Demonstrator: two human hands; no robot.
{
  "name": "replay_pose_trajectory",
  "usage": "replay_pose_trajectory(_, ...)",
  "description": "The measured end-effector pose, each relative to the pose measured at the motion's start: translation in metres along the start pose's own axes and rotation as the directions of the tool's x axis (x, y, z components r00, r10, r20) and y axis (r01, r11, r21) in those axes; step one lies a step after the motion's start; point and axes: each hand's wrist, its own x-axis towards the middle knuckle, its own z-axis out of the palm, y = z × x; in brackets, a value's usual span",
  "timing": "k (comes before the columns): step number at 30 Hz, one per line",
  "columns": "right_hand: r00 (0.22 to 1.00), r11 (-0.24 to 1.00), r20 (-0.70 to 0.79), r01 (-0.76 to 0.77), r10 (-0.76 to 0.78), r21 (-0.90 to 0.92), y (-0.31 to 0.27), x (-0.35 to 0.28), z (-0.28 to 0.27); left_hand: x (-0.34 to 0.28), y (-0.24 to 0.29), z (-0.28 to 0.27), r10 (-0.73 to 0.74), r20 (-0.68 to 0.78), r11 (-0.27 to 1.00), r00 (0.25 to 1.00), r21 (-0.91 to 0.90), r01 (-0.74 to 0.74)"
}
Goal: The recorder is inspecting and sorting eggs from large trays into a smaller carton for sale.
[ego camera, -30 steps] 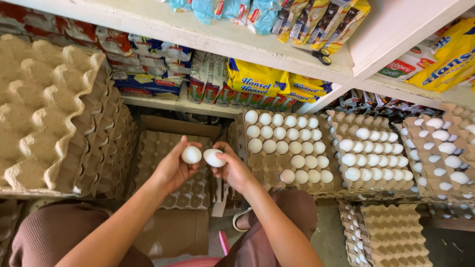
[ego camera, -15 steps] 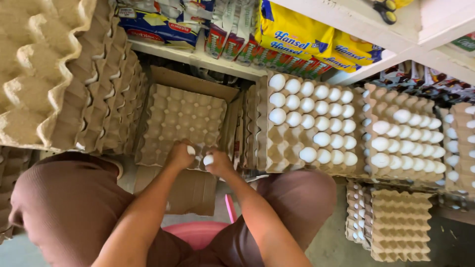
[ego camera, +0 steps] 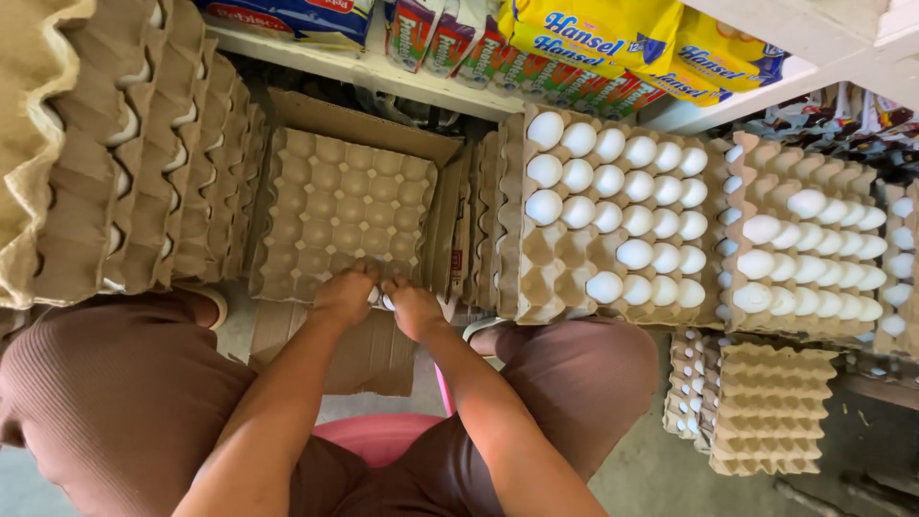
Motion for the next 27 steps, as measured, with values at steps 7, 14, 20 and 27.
replay_pose_trajectory(7,0.999,0.999,-0.021,-0.024,0.025,0.048,-0.002,0.000,-0.004,0.018,-0.011,0.032,0.062,-0.072,0.995,0.995,0.080,-0.056)
replay_pose_trajectory(14,0.998,0.998,-0.023,-0.061,0.061,-0.009,-0.007,0.009,-0.010,0.041,-0.029,0.060,0.072,-0.087,0.986,0.994,0.156,-0.058)
replay_pose_trajectory(20,0.991,0.997,-0.137,0.015,-0.004,0.076,-0.051,-0.016,-0.144,0.012,0.037,-0.048,0.013,-0.131,0.997,0.991,0.074,-0.003)
replay_pose_trajectory(27,0.802,0.986,-0.597,0.093,0.009,0.139,-0.033,-0.125,-0.328,-0.031,0.122,-0.142,0.182,-0.655,0.840,0.734,-0.284,-0.462)
